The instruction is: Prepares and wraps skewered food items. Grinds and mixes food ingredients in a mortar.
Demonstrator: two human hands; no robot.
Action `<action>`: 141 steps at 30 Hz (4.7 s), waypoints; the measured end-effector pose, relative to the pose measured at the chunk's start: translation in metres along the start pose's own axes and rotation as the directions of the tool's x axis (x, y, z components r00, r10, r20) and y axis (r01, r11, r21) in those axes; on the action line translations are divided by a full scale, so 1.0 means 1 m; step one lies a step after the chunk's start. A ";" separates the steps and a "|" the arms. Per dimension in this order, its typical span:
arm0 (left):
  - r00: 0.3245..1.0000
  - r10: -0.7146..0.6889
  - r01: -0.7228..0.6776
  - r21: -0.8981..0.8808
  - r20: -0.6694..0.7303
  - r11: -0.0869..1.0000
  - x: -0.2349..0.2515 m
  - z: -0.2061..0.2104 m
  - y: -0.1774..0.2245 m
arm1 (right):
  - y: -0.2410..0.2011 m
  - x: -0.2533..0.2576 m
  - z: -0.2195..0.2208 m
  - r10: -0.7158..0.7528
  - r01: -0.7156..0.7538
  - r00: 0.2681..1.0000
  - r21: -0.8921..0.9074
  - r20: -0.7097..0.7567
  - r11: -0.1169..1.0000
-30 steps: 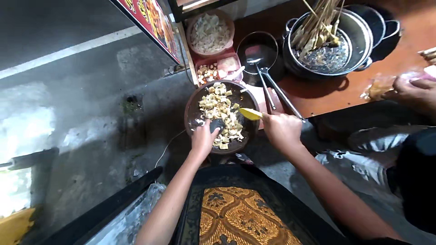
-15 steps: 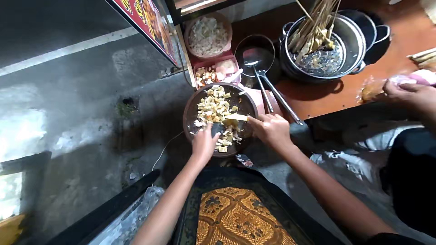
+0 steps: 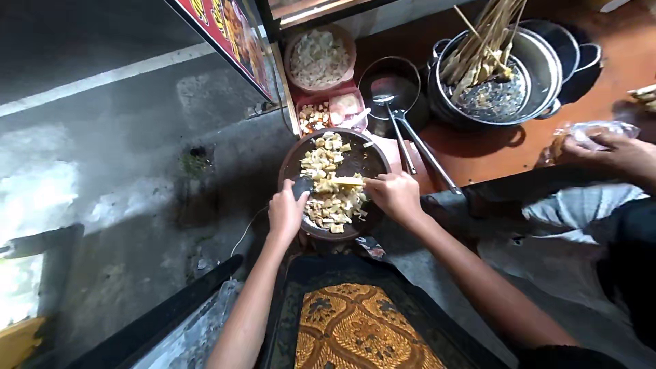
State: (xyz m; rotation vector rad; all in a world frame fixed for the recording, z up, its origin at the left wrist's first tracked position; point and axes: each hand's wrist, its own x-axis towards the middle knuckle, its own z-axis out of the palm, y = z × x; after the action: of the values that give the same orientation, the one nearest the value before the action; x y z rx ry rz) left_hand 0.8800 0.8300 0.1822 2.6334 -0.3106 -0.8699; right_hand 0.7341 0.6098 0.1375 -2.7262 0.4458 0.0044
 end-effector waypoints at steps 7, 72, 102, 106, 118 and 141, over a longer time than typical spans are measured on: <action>0.947 0.259 -0.318 0.463 0.187 0.827 0.001 0.044 0.021 | 0.000 -0.007 -0.045 0.113 -0.128 0.987 -0.134 -0.114 0.983; 0.936 0.103 -0.234 0.379 0.336 0.895 -0.053 0.017 0.042 | -0.006 -0.038 0.038 -0.135 0.108 0.955 -0.116 -0.265 0.987; 0.990 0.039 -0.054 0.108 0.135 0.993 -0.062 0.004 0.023 | 0.044 0.083 -0.015 -0.380 0.376 0.920 0.059 0.098 0.925; 0.996 0.005 -0.015 0.117 0.087 0.993 -0.056 -0.006 0.023 | 0.032 0.001 0.014 -0.340 0.325 0.927 -0.113 -0.159 0.939; 0.956 0.031 -0.119 0.292 0.290 0.949 -0.034 0.023 0.035 | 0.056 0.033 -0.036 -0.258 0.240 0.928 -0.099 -0.267 0.966; 0.976 0.048 -0.081 0.148 0.212 0.986 -0.031 0.011 0.022 | 0.063 -0.016 -0.030 0.136 -0.140 0.977 0.013 0.163 0.990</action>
State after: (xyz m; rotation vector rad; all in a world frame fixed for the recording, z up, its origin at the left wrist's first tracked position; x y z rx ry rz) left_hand 0.8462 0.8165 0.1993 2.6581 -0.5353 -1.1444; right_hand 0.6974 0.5488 0.1440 -2.6393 0.5827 0.2537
